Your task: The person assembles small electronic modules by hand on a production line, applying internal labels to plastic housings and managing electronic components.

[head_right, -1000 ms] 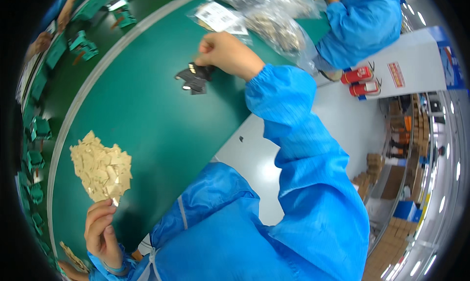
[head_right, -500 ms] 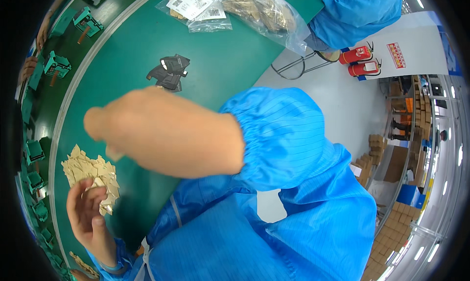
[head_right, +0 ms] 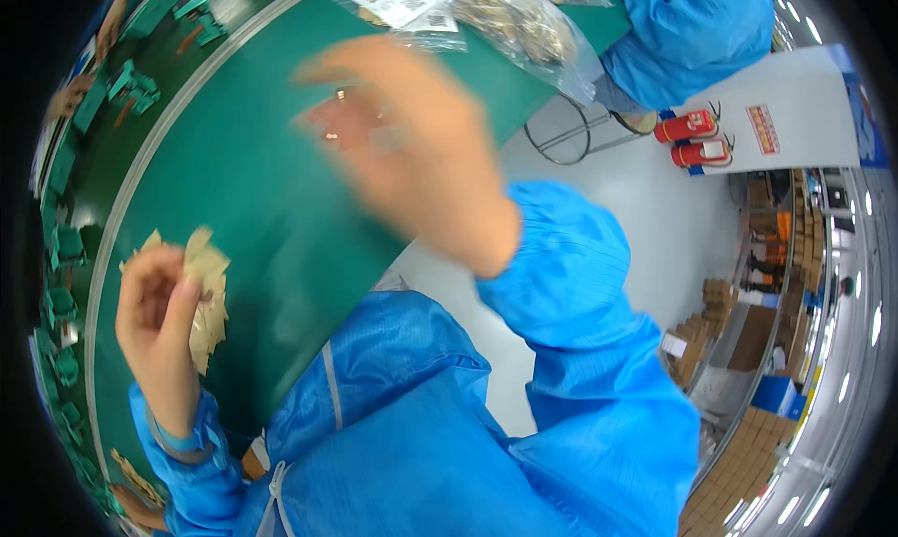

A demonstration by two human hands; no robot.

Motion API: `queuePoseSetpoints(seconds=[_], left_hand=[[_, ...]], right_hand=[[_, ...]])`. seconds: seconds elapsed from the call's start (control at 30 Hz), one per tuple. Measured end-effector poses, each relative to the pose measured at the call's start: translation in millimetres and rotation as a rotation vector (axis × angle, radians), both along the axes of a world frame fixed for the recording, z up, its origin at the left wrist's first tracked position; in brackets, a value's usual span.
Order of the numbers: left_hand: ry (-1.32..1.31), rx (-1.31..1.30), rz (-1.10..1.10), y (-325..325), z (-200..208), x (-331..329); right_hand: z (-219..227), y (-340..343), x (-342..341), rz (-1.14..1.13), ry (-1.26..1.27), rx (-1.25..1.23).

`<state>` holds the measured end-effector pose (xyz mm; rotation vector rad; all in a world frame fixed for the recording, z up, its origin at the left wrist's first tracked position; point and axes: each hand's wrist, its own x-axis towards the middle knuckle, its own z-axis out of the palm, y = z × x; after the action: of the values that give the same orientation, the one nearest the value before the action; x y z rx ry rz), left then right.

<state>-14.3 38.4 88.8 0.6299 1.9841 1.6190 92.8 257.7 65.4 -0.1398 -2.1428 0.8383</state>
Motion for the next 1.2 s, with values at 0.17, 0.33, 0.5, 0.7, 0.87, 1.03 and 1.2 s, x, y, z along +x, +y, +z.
queuePoseSetpoints(seconds=[0.17, 0.33, 0.5, 0.7, 0.87, 1.03, 1.2], left_hand=[[0.129, 0.08, -0.251, 62.0, -21.3, -23.5], [0.779, -0.134, -0.47, 76.2, -45.8, -40.9], [0.416, -0.224, -1.279, 60.6, 29.2, -13.9], [0.315, -0.141, -1.078, 81.6, -1.7, -29.7], [0.22, 0.027, -1.106, 115.2, -41.0, -58.5], [0.174, 0.043, -1.043, 107.9, -49.9, -85.7], [0.189, 0.06, -1.013, 103.9, -54.0, -121.6]], right_hand=[[-73.6, -11.0, 33.9, -0.502, 0.122, -0.449], [-105.3, -9.9, 19.2, -0.62, 0.255, -0.388], [-97.7, 11.9, 25.2, -0.694, 0.253, -0.095], [-77.7, 10.2, 55.1, -0.362, 0.593, -0.956], [-119.4, -20.7, 204.9, -1.163, 0.69, -0.984], [-104.7, -66.4, 281.0, -1.388, 0.529, -0.955], [-54.8, -42.9, 229.5, -1.142, 0.262, -0.637]])
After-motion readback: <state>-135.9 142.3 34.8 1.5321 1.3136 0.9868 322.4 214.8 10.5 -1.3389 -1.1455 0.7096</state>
